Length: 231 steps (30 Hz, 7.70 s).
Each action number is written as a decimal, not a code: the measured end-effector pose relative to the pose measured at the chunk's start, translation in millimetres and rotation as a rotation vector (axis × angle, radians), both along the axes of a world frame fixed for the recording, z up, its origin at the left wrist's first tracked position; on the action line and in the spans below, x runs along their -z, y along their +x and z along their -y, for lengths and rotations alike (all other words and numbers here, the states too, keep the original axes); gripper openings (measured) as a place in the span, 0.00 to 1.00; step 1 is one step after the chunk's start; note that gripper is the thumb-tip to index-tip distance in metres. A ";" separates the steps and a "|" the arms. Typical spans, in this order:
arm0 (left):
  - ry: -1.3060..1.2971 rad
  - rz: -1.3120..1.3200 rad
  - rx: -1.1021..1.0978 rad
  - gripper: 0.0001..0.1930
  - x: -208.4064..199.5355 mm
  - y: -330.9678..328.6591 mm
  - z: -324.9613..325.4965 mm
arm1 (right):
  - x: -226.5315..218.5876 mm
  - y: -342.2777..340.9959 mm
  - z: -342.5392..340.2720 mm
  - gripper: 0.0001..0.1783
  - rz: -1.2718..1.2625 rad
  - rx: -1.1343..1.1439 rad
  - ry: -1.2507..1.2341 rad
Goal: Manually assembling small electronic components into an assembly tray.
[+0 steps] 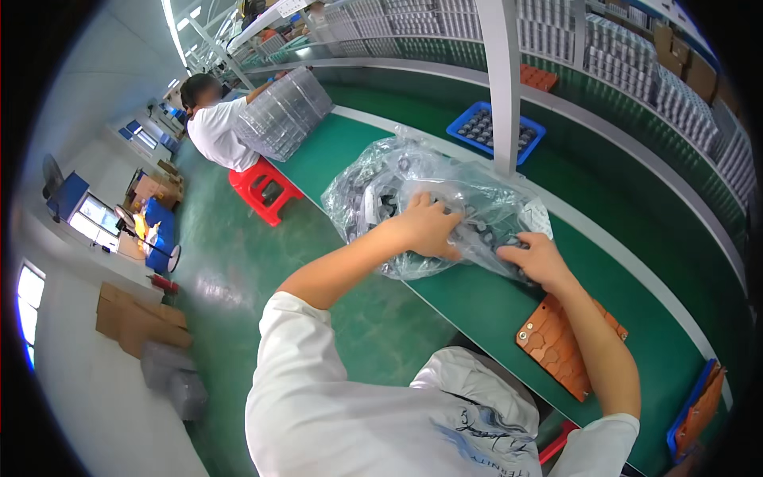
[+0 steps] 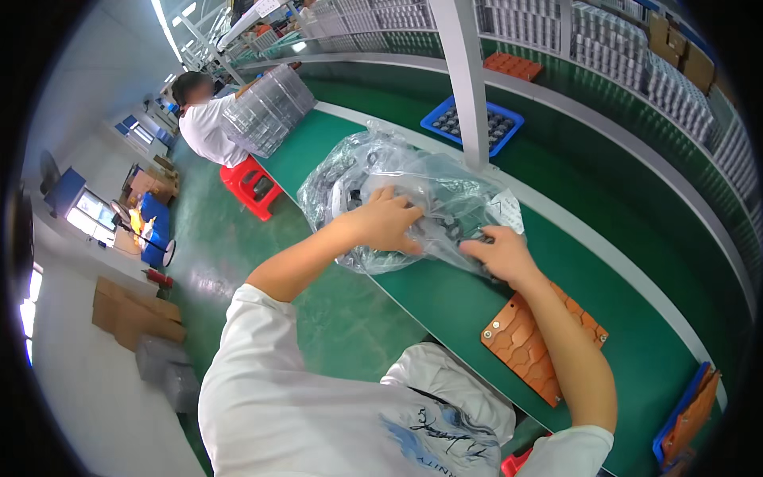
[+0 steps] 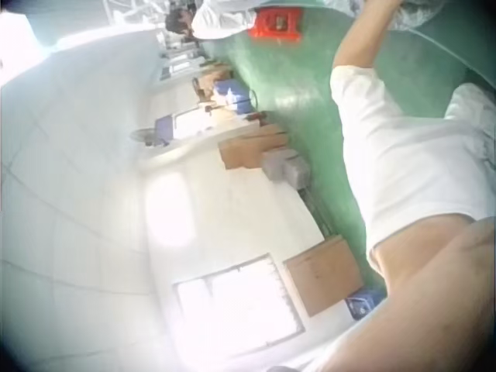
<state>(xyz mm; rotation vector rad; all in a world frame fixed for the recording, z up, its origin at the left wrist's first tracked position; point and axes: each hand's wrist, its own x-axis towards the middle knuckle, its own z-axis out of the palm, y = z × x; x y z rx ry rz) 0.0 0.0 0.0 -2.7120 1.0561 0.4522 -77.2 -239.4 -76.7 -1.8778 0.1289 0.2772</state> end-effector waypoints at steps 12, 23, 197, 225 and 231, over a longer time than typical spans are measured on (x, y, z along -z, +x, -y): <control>-0.069 0.158 0.062 0.36 12.9 -32.9 36.0 | -12.2 51.5 1.1 0.20 0.410 -0.062 -0.345; -0.297 0.098 0.046 0.22 8.1 -19.8 64.7 | -13.1 63.5 -10.9 0.24 0.245 0.193 0.047; -0.660 -0.275 0.946 0.17 76.0 -35.5 186.5 | -15.9 -190.6 135.5 0.16 0.292 0.461 0.322; -1.432 -0.444 0.591 0.22 71.9 -122.7 218.3 | -14.8 -196.0 117.4 0.22 0.369 0.491 0.195; -1.214 -0.471 0.396 0.20 74.7 -113.6 208.6 | -15.3 -197.5 131.7 0.24 0.346 0.533 0.404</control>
